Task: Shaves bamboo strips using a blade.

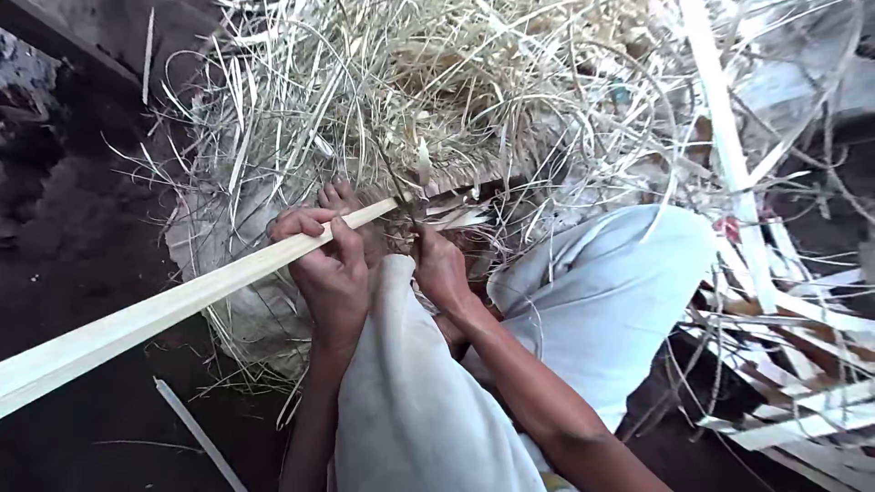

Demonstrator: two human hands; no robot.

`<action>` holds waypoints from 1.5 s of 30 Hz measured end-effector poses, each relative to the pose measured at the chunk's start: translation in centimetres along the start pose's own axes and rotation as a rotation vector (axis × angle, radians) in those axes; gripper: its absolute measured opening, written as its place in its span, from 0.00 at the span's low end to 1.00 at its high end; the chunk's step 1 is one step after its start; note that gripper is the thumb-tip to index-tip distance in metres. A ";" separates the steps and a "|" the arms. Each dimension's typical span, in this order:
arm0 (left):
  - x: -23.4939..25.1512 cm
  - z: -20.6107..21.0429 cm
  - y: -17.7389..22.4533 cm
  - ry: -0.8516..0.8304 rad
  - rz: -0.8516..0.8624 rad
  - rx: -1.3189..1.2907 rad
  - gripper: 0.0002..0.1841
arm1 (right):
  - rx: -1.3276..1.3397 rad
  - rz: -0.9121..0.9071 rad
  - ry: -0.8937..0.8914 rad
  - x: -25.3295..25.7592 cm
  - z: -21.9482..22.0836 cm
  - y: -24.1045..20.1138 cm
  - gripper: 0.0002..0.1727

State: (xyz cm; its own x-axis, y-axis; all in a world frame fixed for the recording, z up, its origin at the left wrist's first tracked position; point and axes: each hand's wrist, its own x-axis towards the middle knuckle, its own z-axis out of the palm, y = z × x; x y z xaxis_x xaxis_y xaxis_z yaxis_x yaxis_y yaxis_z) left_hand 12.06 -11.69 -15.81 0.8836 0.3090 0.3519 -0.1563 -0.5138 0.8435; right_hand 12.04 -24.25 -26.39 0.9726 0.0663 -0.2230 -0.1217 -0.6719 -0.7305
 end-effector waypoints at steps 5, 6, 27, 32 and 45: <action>0.1 0.0 0.2 0.024 -0.032 0.081 0.08 | 0.041 -0.018 -0.006 0.2 0.6 0.6 0.16; 0.1 -0.1 0.4 0.010 -0.037 0.094 0.08 | 0.029 -0.008 -0.011 -0.1 0.3 0.3 0.16; 1.0 -0.5 0.9 -0.110 -0.018 -0.016 0.09 | 0.071 0.199 -0.183 1.9 -0.6 3.0 0.18; 1.0 -4.0 -1.7 -0.171 0.067 -0.113 0.06 | 0.073 0.239 -0.152 1.7 -2.1 3.3 0.18; 0.0 -3.9 -3.4 -0.203 0.107 -0.228 0.05 | -0.046 0.060 -0.025 0.5 -1.8 0.8 0.17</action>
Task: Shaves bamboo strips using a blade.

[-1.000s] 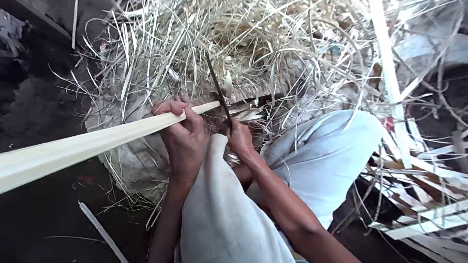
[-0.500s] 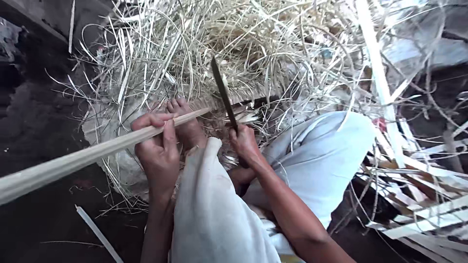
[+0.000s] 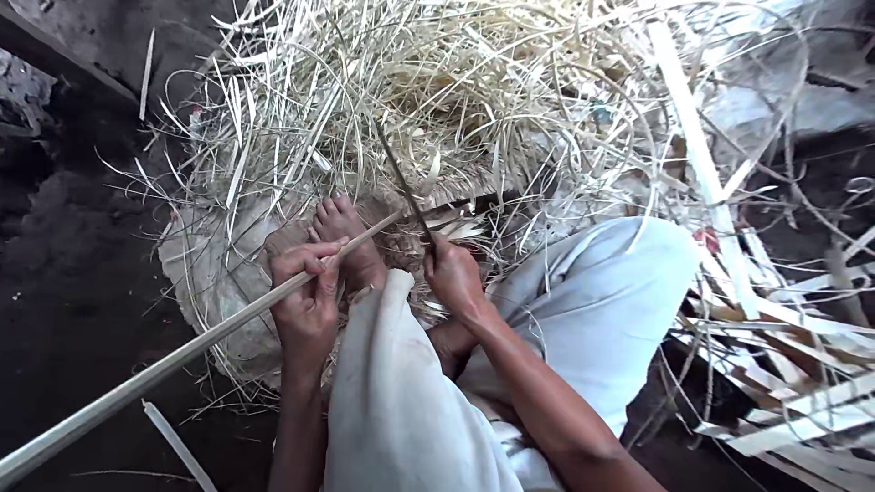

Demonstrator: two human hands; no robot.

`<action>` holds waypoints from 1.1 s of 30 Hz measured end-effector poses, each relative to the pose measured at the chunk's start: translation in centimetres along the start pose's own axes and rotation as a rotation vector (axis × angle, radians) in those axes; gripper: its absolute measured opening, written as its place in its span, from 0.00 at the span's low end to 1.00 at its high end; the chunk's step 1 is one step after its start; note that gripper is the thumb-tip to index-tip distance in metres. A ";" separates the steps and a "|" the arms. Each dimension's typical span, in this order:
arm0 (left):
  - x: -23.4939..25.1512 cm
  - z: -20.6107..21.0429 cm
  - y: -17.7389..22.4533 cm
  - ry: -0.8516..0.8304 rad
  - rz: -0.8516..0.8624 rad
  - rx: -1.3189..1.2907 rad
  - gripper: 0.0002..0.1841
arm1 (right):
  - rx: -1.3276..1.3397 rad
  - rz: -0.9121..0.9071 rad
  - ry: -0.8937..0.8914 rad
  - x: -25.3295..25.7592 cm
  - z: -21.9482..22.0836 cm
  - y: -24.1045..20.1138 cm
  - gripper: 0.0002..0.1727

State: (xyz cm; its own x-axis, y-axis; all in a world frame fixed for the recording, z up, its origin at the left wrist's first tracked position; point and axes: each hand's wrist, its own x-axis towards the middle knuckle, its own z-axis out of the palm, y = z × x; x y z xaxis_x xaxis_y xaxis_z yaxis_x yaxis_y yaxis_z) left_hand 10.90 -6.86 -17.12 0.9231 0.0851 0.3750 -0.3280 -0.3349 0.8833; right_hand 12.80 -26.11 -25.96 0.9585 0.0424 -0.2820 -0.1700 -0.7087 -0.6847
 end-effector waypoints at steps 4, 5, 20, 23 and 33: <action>-0.1 -0.8 -0.3 -0.059 0.028 -0.025 0.04 | -0.048 -0.207 0.055 -0.7 0.0 -1.9 0.17; -0.1 -1.0 -0.4 -0.064 0.030 -0.031 0.04 | -0.063 -0.193 0.028 -0.5 -0.1 -1.6 0.17; 0.5 -0.6 0.0 -0.125 0.074 0.005 0.03 | -0.097 -0.014 -0.118 1.0 -1.8 1.7 0.15; 0.4 -0.4 0.2 -0.129 0.068 0.003 0.03 | -0.079 -0.129 -0.058 -0.2 -2.0 0.1 0.16; 0.8 -0.4 0.5 -0.137 0.037 0.025 0.06 | -0.073 -0.091 -0.122 0.5 -2.0 -0.3 0.17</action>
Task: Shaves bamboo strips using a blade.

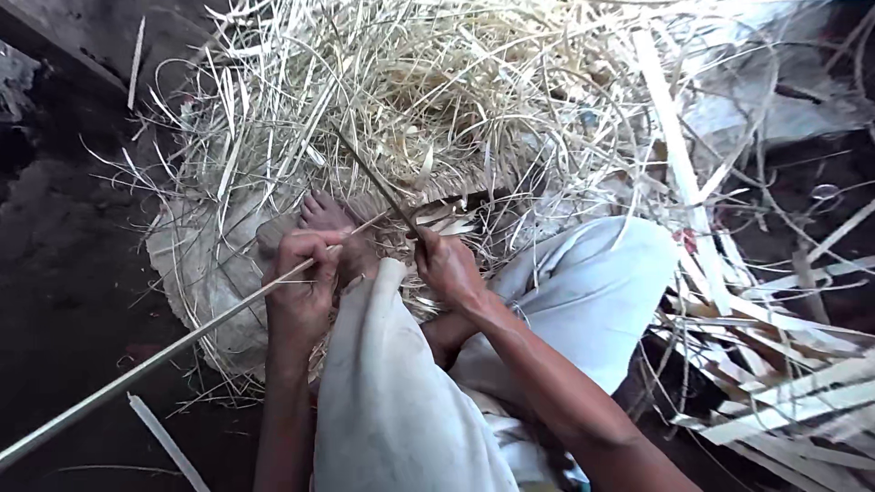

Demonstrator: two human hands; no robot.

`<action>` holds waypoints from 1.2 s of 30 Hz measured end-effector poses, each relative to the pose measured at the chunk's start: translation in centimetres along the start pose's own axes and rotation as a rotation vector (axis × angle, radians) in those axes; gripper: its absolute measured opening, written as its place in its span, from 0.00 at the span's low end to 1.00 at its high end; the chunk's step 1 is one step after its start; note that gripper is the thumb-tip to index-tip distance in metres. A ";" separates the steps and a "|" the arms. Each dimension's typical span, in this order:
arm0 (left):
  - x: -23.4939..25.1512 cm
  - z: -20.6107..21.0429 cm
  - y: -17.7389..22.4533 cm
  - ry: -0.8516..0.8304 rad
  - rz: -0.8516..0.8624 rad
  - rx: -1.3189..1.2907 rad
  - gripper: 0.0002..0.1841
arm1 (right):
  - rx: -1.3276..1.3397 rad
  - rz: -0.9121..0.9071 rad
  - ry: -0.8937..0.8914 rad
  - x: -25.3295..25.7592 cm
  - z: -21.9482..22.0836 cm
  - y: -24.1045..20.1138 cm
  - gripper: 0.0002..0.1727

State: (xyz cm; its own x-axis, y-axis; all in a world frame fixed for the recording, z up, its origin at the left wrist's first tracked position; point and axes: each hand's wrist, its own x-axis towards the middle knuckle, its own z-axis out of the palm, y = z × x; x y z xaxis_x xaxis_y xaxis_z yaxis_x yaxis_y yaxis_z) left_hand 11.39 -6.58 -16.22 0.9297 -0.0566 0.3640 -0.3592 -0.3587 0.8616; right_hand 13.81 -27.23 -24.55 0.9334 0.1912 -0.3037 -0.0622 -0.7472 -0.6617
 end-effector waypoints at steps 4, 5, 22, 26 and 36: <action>0.0 0.0 -0.1 0.021 0.002 0.001 0.06 | -0.010 0.164 -0.130 1.4 0.6 1.9 0.18; 0.0 -0.1 -0.2 0.026 -0.008 -0.001 0.05 | 0.000 0.179 -0.130 1.6 0.7 2.3 0.18; 1.0 -0.1 -0.5 0.122 -0.070 0.030 0.06 | 0.026 0.074 -0.040 0.6 1.4 1.0 0.18; 0.8 -0.3 0.0 0.116 -0.137 0.030 0.06 | -0.047 0.112 -0.068 0.8 0.7 0.7 0.18; 0.3 0.5 0.1 0.152 -0.113 0.053 0.06 | -0.028 0.201 -0.114 1.9 0.9 1.5 0.17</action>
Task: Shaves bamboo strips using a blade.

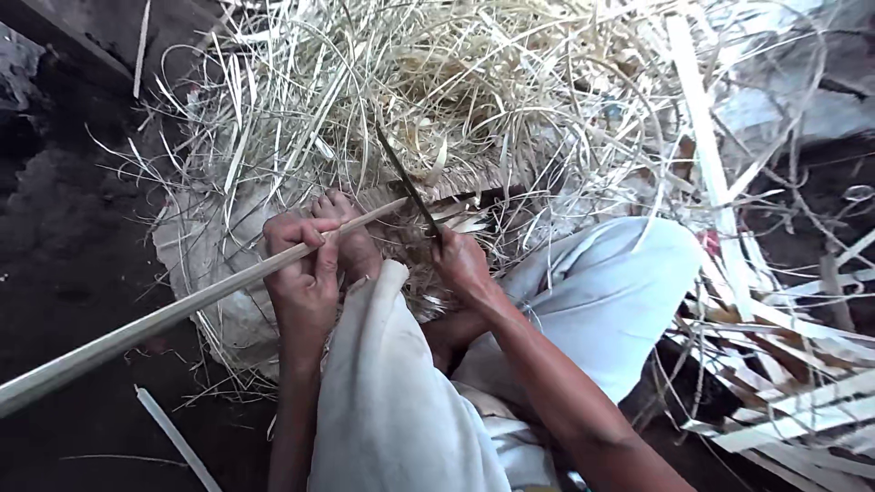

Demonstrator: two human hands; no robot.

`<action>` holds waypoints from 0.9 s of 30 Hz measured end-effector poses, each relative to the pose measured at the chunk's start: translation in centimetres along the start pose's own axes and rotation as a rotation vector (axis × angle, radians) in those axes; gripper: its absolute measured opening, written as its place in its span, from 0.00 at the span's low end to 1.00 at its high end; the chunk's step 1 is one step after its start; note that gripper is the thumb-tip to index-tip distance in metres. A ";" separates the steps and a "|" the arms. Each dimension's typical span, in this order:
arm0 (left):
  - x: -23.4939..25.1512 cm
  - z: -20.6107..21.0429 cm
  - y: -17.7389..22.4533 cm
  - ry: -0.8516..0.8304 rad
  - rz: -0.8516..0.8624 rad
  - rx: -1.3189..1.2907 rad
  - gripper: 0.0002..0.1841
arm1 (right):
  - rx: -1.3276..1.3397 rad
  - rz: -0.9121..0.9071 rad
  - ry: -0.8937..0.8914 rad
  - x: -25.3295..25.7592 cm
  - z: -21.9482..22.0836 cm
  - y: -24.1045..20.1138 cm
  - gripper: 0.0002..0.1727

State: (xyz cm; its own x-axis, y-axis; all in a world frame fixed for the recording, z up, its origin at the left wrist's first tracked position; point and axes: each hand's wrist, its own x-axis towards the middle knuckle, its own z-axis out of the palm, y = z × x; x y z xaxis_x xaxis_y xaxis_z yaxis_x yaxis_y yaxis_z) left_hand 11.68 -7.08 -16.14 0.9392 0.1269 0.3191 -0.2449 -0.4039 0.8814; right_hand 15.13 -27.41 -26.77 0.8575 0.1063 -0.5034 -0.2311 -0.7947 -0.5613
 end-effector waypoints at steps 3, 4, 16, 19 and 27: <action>-0.5 0.4 0.5 -0.016 -0.002 -0.004 0.06 | 0.024 -0.098 0.077 -1.4 0.0 -0.5 0.19; -0.5 0.3 0.6 -0.032 -0.001 -0.001 0.06 | 0.038 -0.131 0.095 -1.6 0.1 -0.6 0.18; 0.7 -1.3 0.1 -0.223 0.102 -0.034 0.05 | 0.007 -0.225 0.089 -1.7 -1.8 -0.2 0.15; 1.0 -1.4 -0.2 -0.224 0.120 -0.039 0.05 | -0.040 -0.046 -0.031 0.0 -2.1 1.4 0.15; 0.7 -1.4 0.0 -0.245 0.109 -0.053 0.05 | 0.007 -0.128 0.012 -1.1 -1.9 0.9 0.17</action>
State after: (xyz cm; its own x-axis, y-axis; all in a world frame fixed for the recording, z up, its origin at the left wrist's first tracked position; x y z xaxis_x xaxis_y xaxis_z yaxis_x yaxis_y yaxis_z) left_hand 12.04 -5.74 -15.44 0.9351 -0.1400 0.3256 -0.3544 -0.3543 0.8654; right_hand 14.87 -29.41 -25.44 0.8857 0.1990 -0.4195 -0.1227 -0.7710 -0.6249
